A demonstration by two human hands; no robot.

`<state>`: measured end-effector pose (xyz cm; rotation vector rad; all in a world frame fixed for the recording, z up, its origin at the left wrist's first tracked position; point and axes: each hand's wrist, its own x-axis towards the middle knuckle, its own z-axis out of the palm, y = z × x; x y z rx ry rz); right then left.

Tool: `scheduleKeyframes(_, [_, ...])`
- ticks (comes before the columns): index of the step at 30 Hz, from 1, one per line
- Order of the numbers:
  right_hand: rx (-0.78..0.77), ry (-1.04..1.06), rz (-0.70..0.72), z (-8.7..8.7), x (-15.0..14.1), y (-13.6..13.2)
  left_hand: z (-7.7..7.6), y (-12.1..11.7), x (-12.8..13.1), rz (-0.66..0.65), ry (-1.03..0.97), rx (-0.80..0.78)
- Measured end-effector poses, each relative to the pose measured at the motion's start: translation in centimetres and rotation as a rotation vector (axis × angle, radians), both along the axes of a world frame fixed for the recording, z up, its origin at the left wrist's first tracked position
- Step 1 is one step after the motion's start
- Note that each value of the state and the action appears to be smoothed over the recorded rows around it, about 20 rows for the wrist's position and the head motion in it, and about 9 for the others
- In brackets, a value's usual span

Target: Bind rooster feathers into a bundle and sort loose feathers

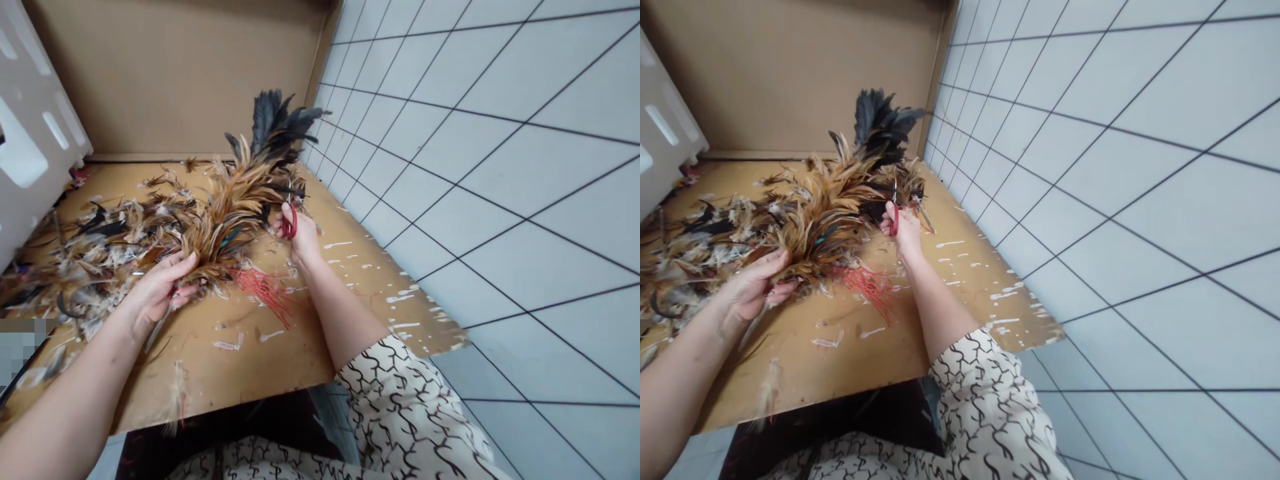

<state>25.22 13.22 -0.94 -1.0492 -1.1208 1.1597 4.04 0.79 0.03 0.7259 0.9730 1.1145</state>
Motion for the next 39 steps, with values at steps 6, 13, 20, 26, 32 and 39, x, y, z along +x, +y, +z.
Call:
scheduleKeyframes(6, [0.217,-0.171,0.131,0.3,-1.2,-2.0,0.2,0.2,-0.4,-0.064,-0.047,-0.017])
scheduleKeyframes(13, [0.806,-0.850,0.457,0.0,-2.7,-4.9,-0.2,1.0,-1.3,-0.135,-0.178,-0.156])
scheduleKeyframes(20, [0.788,-0.900,0.325,-0.7,-2.4,-3.8,-1.3,1.1,-1.4,-0.360,-0.072,-0.093])
scheduleKeyframes(26, [0.364,-0.483,0.091,-0.2,-0.8,-1.4,-1.5,0.9,-1.0,-0.505,0.104,-0.130])
scheduleKeyframes(32, [0.201,-0.156,-0.045,0.8,1.0,-0.1,-1.1,0.3,-0.2,-0.394,0.142,-0.174])
scheduleKeyframes(39, [0.060,0.039,-0.088,0.5,1.5,0.6,-0.3,0.0,0.1,-0.236,0.205,-0.203])
